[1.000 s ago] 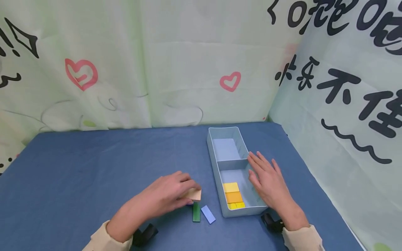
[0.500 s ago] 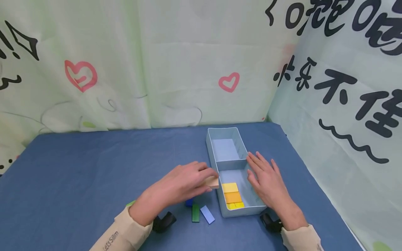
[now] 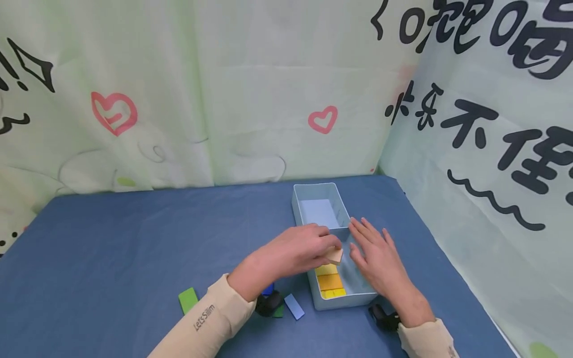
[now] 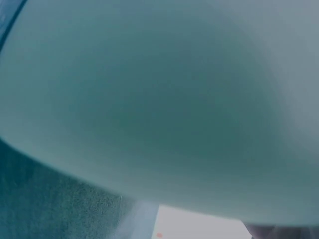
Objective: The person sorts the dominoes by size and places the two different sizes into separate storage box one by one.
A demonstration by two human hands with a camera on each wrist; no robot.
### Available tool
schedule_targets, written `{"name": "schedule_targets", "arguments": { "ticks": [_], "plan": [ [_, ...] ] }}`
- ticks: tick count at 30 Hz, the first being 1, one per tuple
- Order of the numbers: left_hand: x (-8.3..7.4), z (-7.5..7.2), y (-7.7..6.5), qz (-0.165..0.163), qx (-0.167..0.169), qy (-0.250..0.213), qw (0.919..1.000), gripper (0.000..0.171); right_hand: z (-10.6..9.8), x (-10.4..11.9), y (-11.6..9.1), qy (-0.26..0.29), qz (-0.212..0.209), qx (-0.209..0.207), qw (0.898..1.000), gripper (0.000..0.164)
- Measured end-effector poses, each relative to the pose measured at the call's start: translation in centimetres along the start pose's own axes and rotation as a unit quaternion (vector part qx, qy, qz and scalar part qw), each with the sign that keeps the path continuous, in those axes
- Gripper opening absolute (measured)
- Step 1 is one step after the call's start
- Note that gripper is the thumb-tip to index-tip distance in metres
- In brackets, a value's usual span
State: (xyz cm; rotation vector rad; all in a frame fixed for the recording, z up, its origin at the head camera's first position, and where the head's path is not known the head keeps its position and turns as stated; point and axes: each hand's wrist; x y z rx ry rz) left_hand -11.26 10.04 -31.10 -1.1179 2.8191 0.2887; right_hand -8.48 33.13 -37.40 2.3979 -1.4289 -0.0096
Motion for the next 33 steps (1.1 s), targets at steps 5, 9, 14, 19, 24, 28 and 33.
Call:
{"name": "schedule_targets", "arguments": {
  "ticks": [5,9,14,19,24,28,33],
  "plan": [
    [-1.0,0.8,1.4,-0.018,-0.006,0.063,0.9978,0.022,0.1,0.2,0.0,0.001,0.0,0.004,1.0,0.051],
    [-1.8,1.5,2.4,-0.059,-0.002,0.103,0.993,0.015,0.1,0.2,0.1,-0.001,0.0,0.002,1.0,0.051],
    [-2.6,2.1,3.4,-0.114,0.016,0.136,0.984,0.013,0.1,0.2,0.1,-0.002,-0.002,0.0,1.0,0.051],
    [-3.1,2.4,4.1,-0.151,0.077,0.138,0.9758,0.014,0.2,0.1,-0.1,0.0,-0.002,-0.003,1.0,0.051],
    [-3.4,3.2,4.5,-0.169,0.085,0.137,0.9724,0.006,0.1,0.1,-0.2,0.0,0.0,0.0,1.0,0.051],
    [-3.3,4.6,4.6,-0.169,0.048,0.164,0.9708,0.004,0.0,0.1,-0.2,0.002,0.002,0.0,1.0,0.051],
    [-3.4,5.0,4.7,-0.169,0.045,0.178,0.9683,0.003,-0.1,0.1,-0.1,0.005,0.004,-0.001,1.0,0.051]
  ]
}}
Point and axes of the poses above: each hand's wrist, its own y-axis towards the middle knuckle, its own z-axis out of the palm, x = y × z, and after that the axes turned 14 degrees about -z, right-handed
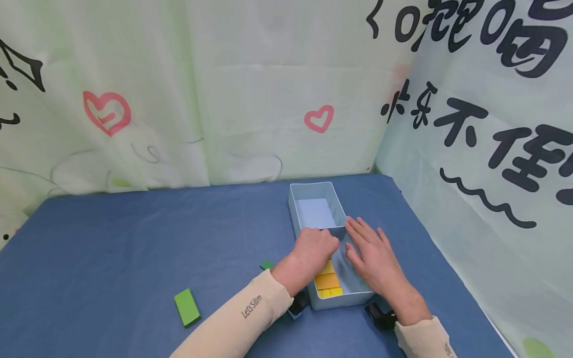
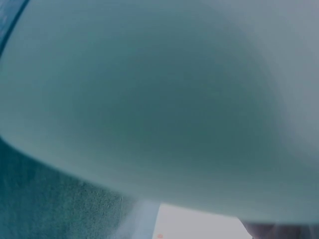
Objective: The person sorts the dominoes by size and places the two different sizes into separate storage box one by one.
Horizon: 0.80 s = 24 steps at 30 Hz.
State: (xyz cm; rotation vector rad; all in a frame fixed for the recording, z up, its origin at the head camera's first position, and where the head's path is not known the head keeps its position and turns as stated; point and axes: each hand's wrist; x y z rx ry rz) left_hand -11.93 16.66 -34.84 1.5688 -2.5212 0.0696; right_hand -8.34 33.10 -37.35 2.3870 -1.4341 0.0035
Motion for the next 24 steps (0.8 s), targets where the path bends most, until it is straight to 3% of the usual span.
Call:
{"name": "schedule_targets", "arguments": {
  "ticks": [5,11,16,20,24],
  "plan": [
    [0.2,-0.8,-0.4,-0.001,0.039,-0.001,0.9993,0.01,-0.1,0.1,0.0,0.001,-0.002,0.004,1.0,0.051],
    [0.3,-1.5,-1.3,0.015,0.059,0.015,0.998,0.018,-0.4,0.0,-0.1,0.01,0.001,0.006,1.0,0.052],
    [1.0,-2.1,-2.3,0.021,0.046,0.019,0.9986,0.027,-0.7,-0.1,-0.2,0.021,-0.011,0.004,1.0,0.051],
    [2.6,-2.6,-3.3,0.008,0.021,-0.01,0.9997,0.031,-1.2,-0.1,-0.3,0.027,-0.02,0.002,0.999,0.052],
    [4.8,-2.4,-4.8,0.0,-0.029,-0.044,0.9986,0.025,-1.4,-0.2,-0.4,0.015,-0.02,0.012,1.0,0.055]
  ]
}}
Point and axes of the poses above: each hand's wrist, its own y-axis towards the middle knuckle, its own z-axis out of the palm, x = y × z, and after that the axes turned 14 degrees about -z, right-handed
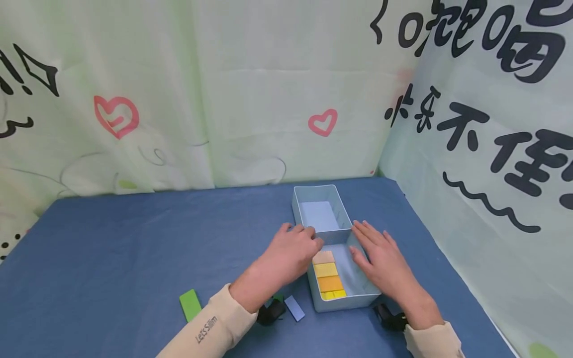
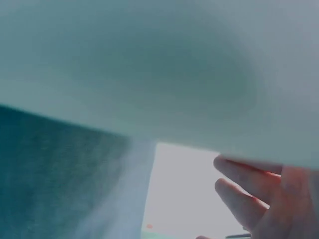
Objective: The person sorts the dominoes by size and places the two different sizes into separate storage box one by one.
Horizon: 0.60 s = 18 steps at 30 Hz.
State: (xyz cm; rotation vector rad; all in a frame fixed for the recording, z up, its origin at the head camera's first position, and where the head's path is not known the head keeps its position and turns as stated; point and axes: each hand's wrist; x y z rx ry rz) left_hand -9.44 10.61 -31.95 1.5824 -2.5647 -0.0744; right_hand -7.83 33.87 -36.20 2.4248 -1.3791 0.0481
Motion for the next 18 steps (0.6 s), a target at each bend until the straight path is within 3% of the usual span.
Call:
{"name": "schedule_targets", "arguments": {
  "ticks": [4,7,13,18],
  "plan": [
    [2.6,0.1,-2.1,-0.011,-0.052,-0.028,0.9982,0.021,0.5,-0.1,0.1,-0.009,-0.006,0.0,1.0,0.056],
    [4.8,0.6,-3.7,-0.027,-0.062,-0.065,0.9956,0.019,0.7,-0.2,0.2,-0.008,-0.003,0.001,1.0,0.056],
    [8.8,2.5,-6.7,-0.072,-0.041,-0.132,0.9878,0.013,0.6,-0.3,0.2,-0.011,0.015,0.009,1.0,0.055],
    [11.3,3.9,-8.7,-0.113,-0.006,-0.145,0.9828,0.01,1.0,0.0,0.6,-0.022,0.012,0.012,1.0,0.056]
  ]
}}
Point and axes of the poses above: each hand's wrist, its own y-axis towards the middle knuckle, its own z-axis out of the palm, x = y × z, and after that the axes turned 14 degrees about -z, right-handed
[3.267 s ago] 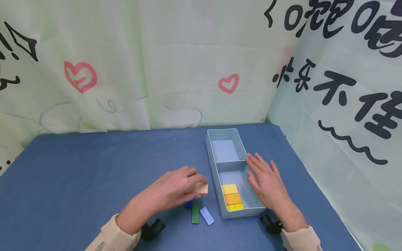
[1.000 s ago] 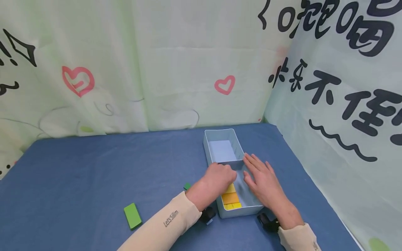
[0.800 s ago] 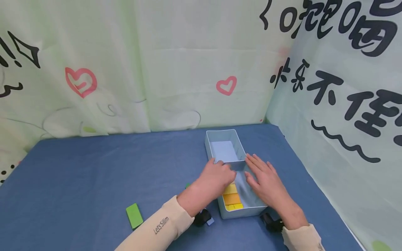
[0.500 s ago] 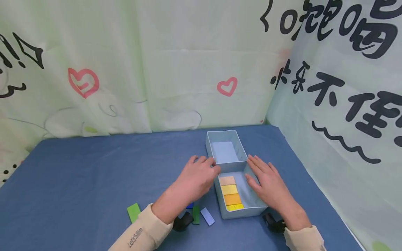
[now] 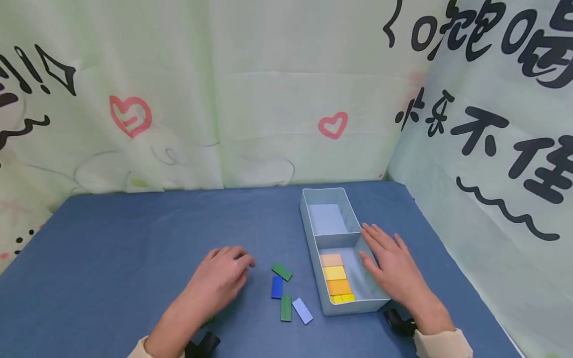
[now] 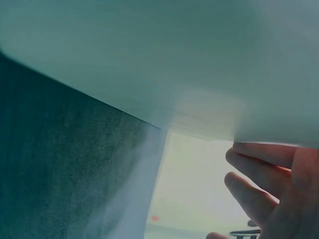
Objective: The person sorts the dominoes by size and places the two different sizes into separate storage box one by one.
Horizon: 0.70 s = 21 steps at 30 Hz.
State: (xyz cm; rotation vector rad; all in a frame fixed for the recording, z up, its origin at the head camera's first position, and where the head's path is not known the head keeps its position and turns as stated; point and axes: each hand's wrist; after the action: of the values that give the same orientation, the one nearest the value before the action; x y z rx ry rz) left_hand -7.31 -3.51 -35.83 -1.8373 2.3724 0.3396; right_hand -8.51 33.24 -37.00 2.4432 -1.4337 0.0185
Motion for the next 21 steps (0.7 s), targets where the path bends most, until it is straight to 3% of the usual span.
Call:
{"name": "schedule_targets", "arguments": {
  "ticks": [9,16,21],
  "plan": [
    [3.9,0.1,-1.9,-0.042,-0.006,-0.004,0.9991,0.014,0.5,0.0,0.1,0.003,0.0,-0.011,1.0,0.055],
    [5.6,-0.2,-1.8,-0.057,0.035,0.002,0.9978,0.013,0.8,0.1,0.3,0.008,0.006,-0.009,1.0,0.056],
    [6.7,-0.6,-1.7,-0.053,0.045,0.004,0.9976,0.014,0.9,0.3,0.5,0.01,0.011,-0.012,1.0,0.056]
  ]
}}
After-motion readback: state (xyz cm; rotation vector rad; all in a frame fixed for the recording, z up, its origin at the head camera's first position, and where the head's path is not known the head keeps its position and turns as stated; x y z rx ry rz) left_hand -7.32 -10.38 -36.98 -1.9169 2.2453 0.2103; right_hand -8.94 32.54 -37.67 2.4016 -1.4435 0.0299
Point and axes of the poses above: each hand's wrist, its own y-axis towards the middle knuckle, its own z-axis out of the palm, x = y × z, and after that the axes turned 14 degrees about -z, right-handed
